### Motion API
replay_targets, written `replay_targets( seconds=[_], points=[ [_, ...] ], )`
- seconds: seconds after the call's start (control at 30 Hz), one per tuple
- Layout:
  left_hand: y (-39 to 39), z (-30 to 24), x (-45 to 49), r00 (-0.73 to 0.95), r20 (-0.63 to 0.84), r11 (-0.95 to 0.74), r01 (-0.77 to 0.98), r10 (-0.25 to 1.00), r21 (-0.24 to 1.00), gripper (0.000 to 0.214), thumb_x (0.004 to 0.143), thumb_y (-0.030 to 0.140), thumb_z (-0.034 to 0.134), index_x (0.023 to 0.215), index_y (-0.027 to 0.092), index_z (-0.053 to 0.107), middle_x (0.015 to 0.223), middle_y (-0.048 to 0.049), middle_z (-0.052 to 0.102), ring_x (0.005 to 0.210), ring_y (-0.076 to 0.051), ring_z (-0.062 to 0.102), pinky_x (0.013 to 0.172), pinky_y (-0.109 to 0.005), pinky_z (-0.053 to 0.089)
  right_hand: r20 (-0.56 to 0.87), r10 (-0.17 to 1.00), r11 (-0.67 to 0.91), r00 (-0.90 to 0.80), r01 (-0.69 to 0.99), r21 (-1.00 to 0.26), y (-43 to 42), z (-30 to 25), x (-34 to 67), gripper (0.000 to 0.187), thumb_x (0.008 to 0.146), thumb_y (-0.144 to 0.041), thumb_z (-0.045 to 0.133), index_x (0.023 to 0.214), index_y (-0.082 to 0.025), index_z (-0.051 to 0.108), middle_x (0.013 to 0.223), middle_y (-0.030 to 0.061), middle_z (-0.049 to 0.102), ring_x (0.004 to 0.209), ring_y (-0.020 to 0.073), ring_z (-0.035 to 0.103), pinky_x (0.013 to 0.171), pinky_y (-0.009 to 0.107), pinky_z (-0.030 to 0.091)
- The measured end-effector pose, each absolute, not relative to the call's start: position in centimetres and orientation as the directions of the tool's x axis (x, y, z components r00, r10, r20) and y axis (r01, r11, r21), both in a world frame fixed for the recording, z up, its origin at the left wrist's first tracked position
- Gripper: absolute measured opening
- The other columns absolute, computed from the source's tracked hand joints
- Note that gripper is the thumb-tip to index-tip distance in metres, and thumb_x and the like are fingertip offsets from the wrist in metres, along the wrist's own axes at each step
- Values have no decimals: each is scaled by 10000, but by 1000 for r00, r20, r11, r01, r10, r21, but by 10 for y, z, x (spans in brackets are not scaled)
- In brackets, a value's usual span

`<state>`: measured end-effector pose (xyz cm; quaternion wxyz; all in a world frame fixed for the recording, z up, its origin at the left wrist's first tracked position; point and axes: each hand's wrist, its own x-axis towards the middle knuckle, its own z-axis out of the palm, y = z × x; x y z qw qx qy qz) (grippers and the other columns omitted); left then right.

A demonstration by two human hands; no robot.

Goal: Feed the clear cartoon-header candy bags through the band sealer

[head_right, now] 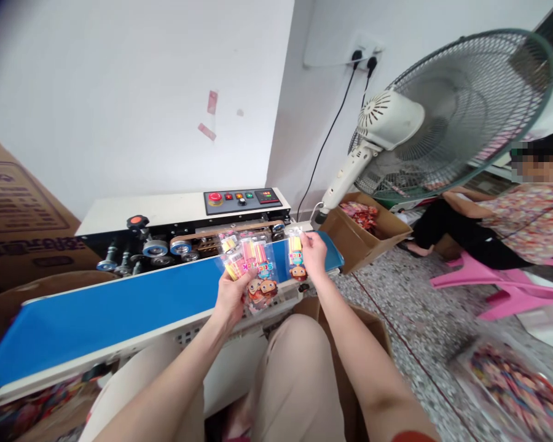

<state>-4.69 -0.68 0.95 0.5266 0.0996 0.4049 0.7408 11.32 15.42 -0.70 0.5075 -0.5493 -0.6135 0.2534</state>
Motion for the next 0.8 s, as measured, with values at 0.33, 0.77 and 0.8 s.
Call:
replay_targets(
  seconds=[0.33, 0.77, 0.8],
  points=[
    [-1, 8, -54, -455, -307, -97, -673, 836, 733, 491, 482, 242, 885, 895, 134, 642, 778, -43, 714, 608, -162, 641, 604, -297, 524, 199, 980, 133, -13, 782, -608, 217, -12, 89, 143, 812, -274, 542, 766, -193, 651, 795, 89, 707, 793, 230, 656, 726, 310, 462],
    [-4, 15, -52, -427, -246, -122, -670, 870, 733, 495, 534, 283, 874, 958, 138, 665, 877, -77, 740, 708, -196, 685, 706, -330, 549, 52, 961, 62, -272, 29, -998, 78, 14, 65, 375, 658, -527, 746, 745, -194, 596, 677, -10, 625, 623, 133, 584, 572, 241, 490],
    [-4, 14, -51, -426, -251, -116, -669, 869, 734, 491, 530, 285, 876, 947, 135, 666, 858, -76, 739, 698, -197, 684, 688, -324, 548, 24, 975, 22, -223, -8, -1000, 82, 12, 68, 385, 657, -534, 742, 748, -196, 581, 661, -15, 615, 593, 127, 575, 549, 241, 488]
  ],
)
